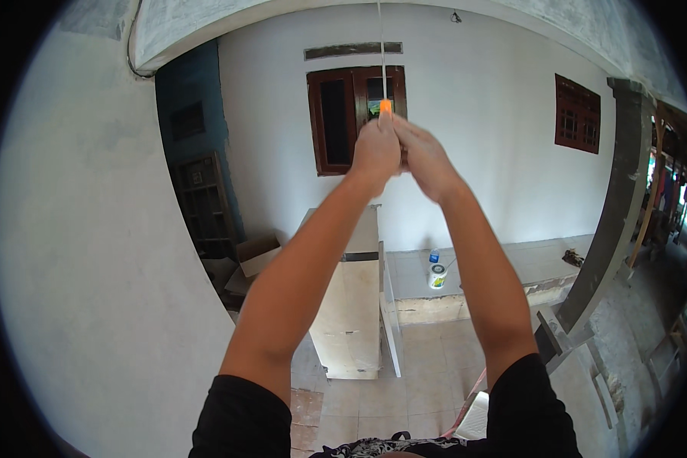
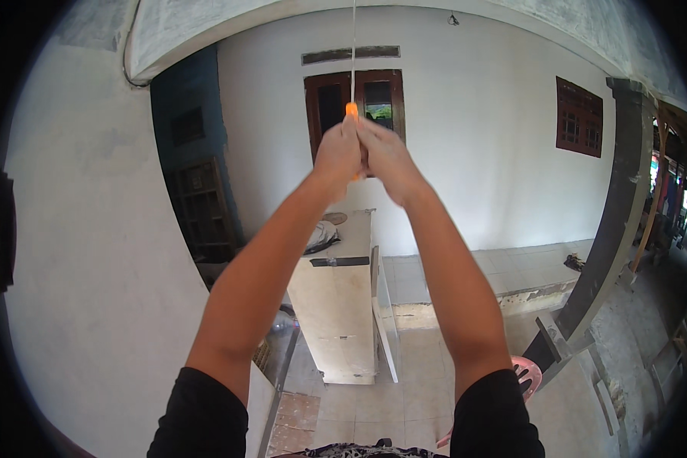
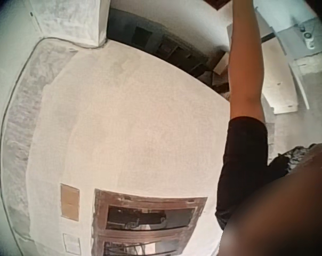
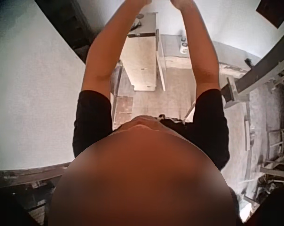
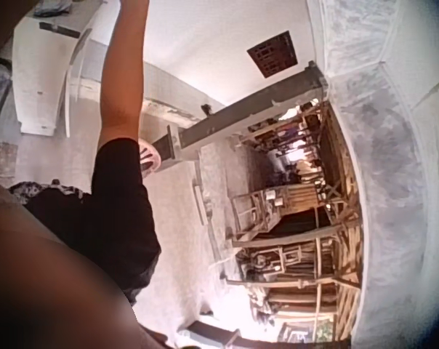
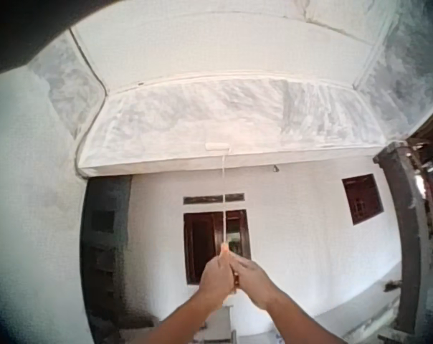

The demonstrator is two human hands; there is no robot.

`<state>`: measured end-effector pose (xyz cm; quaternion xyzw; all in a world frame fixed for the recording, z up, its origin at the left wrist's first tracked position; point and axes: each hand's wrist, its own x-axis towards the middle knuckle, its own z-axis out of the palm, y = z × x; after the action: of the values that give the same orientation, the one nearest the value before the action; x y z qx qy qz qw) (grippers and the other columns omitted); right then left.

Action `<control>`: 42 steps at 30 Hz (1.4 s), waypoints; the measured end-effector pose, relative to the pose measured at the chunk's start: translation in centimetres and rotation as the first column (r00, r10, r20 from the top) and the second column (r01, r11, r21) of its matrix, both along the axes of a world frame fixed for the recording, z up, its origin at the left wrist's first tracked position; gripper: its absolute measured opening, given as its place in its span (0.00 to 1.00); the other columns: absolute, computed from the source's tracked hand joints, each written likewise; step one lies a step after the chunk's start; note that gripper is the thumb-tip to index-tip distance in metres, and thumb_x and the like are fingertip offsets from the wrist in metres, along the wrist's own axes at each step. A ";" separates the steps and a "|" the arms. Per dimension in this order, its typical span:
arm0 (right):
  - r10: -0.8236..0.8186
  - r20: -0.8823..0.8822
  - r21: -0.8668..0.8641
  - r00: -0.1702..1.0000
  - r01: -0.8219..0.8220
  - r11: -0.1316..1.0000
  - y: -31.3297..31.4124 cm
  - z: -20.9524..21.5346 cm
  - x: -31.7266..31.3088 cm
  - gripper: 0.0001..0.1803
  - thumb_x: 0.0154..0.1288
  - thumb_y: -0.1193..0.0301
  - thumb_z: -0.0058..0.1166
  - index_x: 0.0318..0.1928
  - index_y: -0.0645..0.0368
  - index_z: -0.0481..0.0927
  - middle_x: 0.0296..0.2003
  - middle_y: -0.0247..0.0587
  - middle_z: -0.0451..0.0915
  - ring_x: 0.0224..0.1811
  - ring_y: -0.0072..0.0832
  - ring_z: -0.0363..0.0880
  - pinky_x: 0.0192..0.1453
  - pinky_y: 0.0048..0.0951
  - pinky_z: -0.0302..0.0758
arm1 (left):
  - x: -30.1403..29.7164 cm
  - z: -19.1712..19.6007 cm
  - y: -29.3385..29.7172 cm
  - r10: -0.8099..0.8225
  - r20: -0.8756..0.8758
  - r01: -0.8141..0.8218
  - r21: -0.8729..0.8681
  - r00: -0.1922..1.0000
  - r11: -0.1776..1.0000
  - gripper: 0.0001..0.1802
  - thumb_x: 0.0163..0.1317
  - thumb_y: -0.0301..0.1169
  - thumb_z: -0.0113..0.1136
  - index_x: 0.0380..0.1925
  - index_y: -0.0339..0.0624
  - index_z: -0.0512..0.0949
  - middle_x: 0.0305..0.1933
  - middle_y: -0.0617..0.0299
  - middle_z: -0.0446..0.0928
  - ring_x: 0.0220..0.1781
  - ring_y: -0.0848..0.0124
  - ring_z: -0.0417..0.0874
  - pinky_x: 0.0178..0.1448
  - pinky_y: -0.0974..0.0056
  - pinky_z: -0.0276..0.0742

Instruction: The person applies white paint to the upper edge of a wall using a paint roller, loading the roller from a paint tray.

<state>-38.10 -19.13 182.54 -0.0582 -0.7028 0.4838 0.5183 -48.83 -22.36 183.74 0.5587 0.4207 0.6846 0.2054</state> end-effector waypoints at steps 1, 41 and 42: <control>0.009 0.004 -0.005 1.000 -0.009 1.000 -0.5 -1.1 0.3 0.23 0.86 0.56 0.44 0.68 0.55 0.80 0.30 0.25 0.76 0.29 0.15 0.70 0.33 0.22 0.68 | 0.2 -0.9 -0.2 -0.007 -0.004 0.007 0.005 1.000 1.000 0.24 0.84 0.47 0.39 0.41 0.40 0.77 0.30 0.60 0.76 0.29 0.70 0.77 0.29 0.59 0.73; -0.513 -0.004 -0.016 0.859 0.512 0.859 0.6 -1.0 17.1 0.11 0.82 0.65 0.49 0.44 0.61 0.76 0.32 0.34 0.76 0.30 0.20 0.76 0.34 0.28 0.77 | 18.4 -9.3 4.1 -0.133 -0.225 0.234 0.516 0.965 0.824 0.32 0.70 0.20 0.60 0.72 0.37 0.60 0.60 0.39 0.80 0.57 0.49 0.88 0.52 0.56 0.87; -0.516 -0.032 -0.015 0.856 0.516 0.857 0.3 0.0 16.8 0.09 0.80 0.68 0.51 0.40 0.59 0.73 0.31 0.33 0.74 0.30 0.22 0.75 0.35 0.28 0.77 | 18.4 -8.2 4.6 -0.062 -0.217 0.180 0.580 0.974 0.795 0.30 0.70 0.21 0.60 0.69 0.36 0.61 0.53 0.38 0.82 0.52 0.48 0.89 0.49 0.56 0.87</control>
<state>-21.33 -18.86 182.55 -0.2375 -0.6510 0.3306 0.6407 -30.39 -17.75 175.53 0.6824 0.1649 0.7118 0.0228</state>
